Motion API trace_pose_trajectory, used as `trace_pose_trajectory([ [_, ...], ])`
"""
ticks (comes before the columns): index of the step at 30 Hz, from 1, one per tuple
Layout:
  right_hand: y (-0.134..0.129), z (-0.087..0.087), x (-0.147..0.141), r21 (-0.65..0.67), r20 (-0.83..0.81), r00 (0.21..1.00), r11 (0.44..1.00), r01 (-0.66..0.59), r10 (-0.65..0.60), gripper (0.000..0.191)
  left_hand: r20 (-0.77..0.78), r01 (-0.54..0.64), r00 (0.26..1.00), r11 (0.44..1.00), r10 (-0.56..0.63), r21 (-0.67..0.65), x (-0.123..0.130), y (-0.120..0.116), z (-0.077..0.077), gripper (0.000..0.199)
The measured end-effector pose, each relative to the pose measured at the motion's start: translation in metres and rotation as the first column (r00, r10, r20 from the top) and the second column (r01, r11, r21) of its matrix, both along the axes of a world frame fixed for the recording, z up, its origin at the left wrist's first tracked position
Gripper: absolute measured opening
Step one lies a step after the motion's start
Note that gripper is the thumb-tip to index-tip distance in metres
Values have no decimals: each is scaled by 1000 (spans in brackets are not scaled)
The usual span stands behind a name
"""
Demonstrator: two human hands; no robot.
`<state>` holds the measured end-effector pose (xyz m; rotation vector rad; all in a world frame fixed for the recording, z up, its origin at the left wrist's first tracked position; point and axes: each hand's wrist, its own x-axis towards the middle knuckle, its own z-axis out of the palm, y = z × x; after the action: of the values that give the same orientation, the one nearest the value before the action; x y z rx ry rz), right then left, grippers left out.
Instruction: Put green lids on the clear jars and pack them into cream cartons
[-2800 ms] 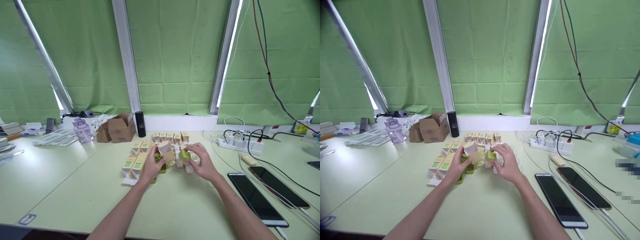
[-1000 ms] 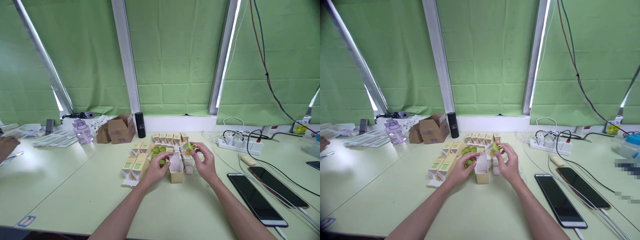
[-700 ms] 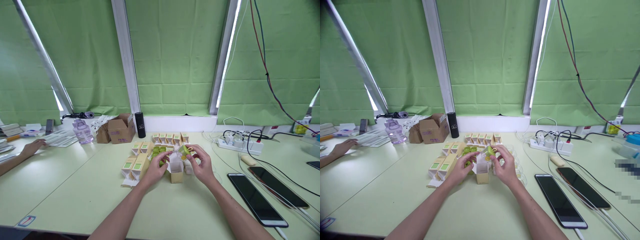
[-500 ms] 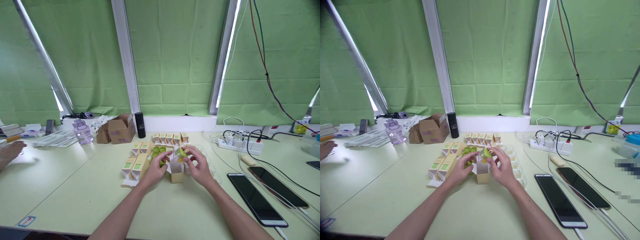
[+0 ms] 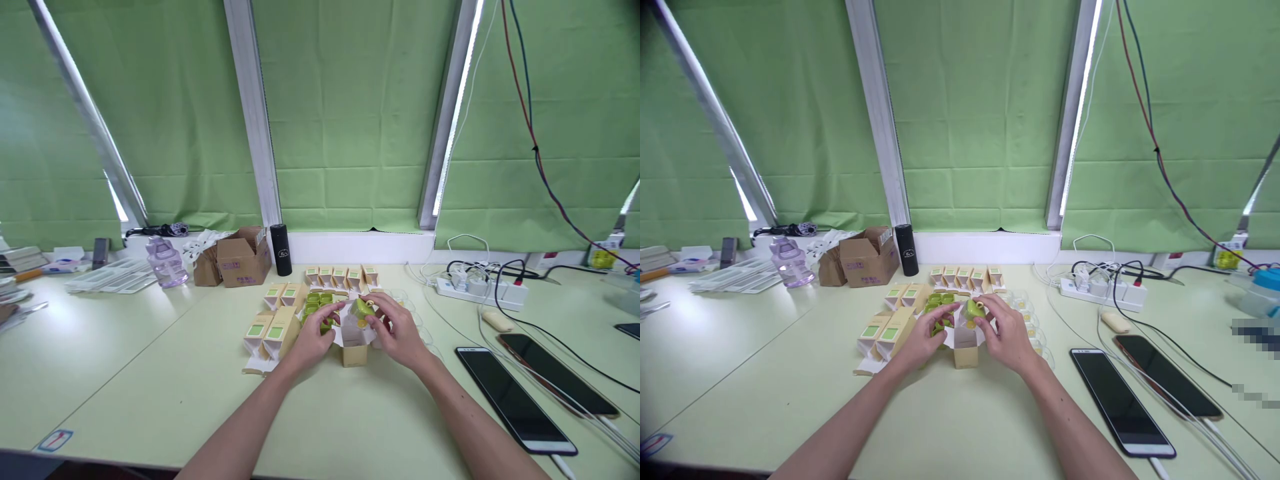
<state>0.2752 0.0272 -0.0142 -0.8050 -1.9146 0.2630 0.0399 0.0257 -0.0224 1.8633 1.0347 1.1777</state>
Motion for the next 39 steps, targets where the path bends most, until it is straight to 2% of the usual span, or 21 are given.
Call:
trace_pose_trajectory([
  [13,-2,-1,0,-5,239,971,999,33,-31,32,-5,16,1000,1000,-16,-8,-2,2,-4,78],
  [18,-4,0,-1,-43,256,967,999,17,-5,31,19,30,999,999,-30,-15,-1,2,-4,78],
  [25,-10,3,-7,-84,294,956,996,16,9,20,33,20,999,999,-19,-32,-1,3,-5,78],
  [32,-9,-4,-9,-132,307,951,991,15,26,18,33,18,999,999,-17,-33,-2,4,-6,78],
  [39,-12,-1,-12,-126,286,952,989,-79,113,8,34,10,999,999,-9,-34,-1,5,-8,80],
])
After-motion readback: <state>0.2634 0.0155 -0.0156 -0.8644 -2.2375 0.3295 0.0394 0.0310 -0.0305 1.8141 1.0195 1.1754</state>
